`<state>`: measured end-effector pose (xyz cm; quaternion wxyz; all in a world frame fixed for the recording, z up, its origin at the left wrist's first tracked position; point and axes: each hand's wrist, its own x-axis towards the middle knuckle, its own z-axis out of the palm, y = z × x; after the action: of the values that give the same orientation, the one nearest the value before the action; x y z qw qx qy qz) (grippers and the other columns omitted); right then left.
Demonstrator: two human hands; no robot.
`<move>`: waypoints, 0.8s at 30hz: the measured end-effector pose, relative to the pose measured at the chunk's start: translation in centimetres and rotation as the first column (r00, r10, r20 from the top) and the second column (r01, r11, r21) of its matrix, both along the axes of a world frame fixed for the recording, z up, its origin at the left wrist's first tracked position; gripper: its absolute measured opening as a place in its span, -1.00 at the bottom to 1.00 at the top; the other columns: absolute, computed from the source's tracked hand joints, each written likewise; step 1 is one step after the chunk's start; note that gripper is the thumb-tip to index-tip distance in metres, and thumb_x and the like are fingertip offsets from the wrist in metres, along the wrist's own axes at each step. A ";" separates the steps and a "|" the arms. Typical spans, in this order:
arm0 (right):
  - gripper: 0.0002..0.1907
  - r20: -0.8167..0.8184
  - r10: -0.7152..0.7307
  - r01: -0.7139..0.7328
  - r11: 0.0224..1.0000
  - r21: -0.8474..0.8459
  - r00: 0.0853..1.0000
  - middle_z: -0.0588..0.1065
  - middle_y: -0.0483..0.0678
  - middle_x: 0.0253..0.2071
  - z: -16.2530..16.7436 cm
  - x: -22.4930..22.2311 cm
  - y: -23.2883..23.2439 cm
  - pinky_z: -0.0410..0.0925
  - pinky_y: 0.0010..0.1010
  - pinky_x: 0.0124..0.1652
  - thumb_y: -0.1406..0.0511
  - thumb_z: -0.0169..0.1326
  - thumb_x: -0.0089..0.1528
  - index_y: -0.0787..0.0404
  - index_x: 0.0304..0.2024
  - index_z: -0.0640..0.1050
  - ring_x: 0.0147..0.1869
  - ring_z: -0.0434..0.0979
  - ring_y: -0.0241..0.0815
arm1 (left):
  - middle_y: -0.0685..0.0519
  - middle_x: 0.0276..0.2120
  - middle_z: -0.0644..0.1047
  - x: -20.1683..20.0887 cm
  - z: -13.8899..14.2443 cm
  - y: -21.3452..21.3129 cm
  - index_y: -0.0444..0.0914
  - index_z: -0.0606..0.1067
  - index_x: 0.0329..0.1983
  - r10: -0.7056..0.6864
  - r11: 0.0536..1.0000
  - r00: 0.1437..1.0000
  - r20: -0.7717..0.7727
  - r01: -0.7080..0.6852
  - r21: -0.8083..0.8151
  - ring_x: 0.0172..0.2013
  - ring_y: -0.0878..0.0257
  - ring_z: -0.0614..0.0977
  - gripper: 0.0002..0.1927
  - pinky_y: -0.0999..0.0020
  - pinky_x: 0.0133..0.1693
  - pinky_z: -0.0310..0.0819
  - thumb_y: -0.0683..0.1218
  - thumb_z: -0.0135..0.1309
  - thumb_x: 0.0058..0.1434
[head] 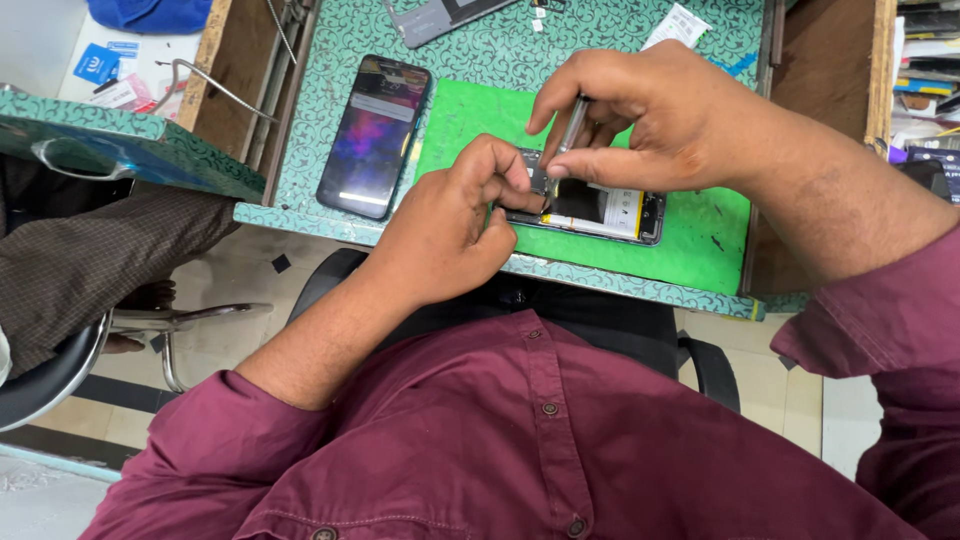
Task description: The person repairs a disassembled smartphone on a green mat, using a screwdriver to unscrew and adjust small internal components while holding the phone frame steady. A second phone with an active screen sits beside the work area, and the person occasionally reaches toward it.
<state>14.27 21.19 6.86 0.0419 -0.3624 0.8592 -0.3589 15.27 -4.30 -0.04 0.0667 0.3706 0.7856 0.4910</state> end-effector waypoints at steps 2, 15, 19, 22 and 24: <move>-0.67 0.010 0.015 -0.015 1.000 0.025 1.000 0.62 -0.11 -0.20 -0.1 0.0 0.0 0.55 -0.44 -0.18 0.32 0.28 0.24 0.21 0.02 0.51 -0.16 0.73 -0.27 | -0.01 -0.14 0.73 0.0 -0.1 0.1 -0.23 0.23 0.01 -0.013 1.000 1.000 -0.008 0.013 0.009 -0.64 0.25 0.53 -0.61 0.32 -0.49 0.39 -0.30 -0.01 0.14; -0.77 -0.039 0.086 -0.081 0.991 0.103 0.996 0.63 -0.12 -0.25 -0.4 0.0 -0.4 0.55 -0.42 -0.24 0.30 0.27 0.24 0.18 -0.08 0.54 -0.18 0.73 -0.23 | -0.02 -0.19 0.72 -0.2 -0.9 0.2 -0.24 0.26 0.02 0.016 1.000 0.997 -0.071 -0.017 -0.012 -0.44 0.09 0.70 -0.63 0.23 -0.37 0.51 -0.29 -0.02 0.15; -0.76 -0.073 0.102 -0.091 0.987 0.134 0.992 0.63 -0.12 -0.26 -0.5 0.0 -0.6 0.53 -0.39 -0.27 0.28 0.28 0.23 0.15 -0.08 0.55 -0.19 0.72 -0.20 | 0.00 -0.19 0.71 -0.4 -1.1 0.2 -0.23 0.25 0.05 -0.002 1.000 0.990 -0.143 0.004 0.015 -0.26 0.04 0.74 -0.62 0.21 -0.28 0.55 -0.30 -0.01 0.18; -0.73 -0.101 0.100 -0.085 0.986 0.145 0.990 0.63 -0.10 -0.25 -0.5 0.0 -0.6 0.52 -0.39 -0.28 0.28 0.30 0.22 0.16 -0.07 0.56 -0.19 0.71 -0.18 | 0.02 -0.17 0.71 -0.5 -1.0 0.2 -0.23 0.24 0.08 0.002 1.000 0.993 -0.115 0.000 0.019 -0.25 0.07 0.74 -0.60 0.22 -0.27 0.54 -0.29 -0.01 0.19; -0.72 -0.075 0.094 -0.084 0.989 0.122 0.993 0.63 -0.11 -0.24 -0.5 -0.1 -0.6 0.54 -0.41 -0.26 0.29 0.29 0.23 0.18 -0.05 0.54 -0.18 0.72 -0.21 | 0.04 -0.16 0.71 -0.5 -0.9 0.2 -0.23 0.24 0.12 0.005 1.000 0.994 -0.105 -0.004 0.018 -0.28 0.09 0.74 -0.58 0.23 -0.28 0.53 -0.28 0.00 0.20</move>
<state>14.16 20.60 6.36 0.0450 -0.4114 0.8629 -0.2899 14.76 -4.06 -0.98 0.0210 0.3947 0.7846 0.4777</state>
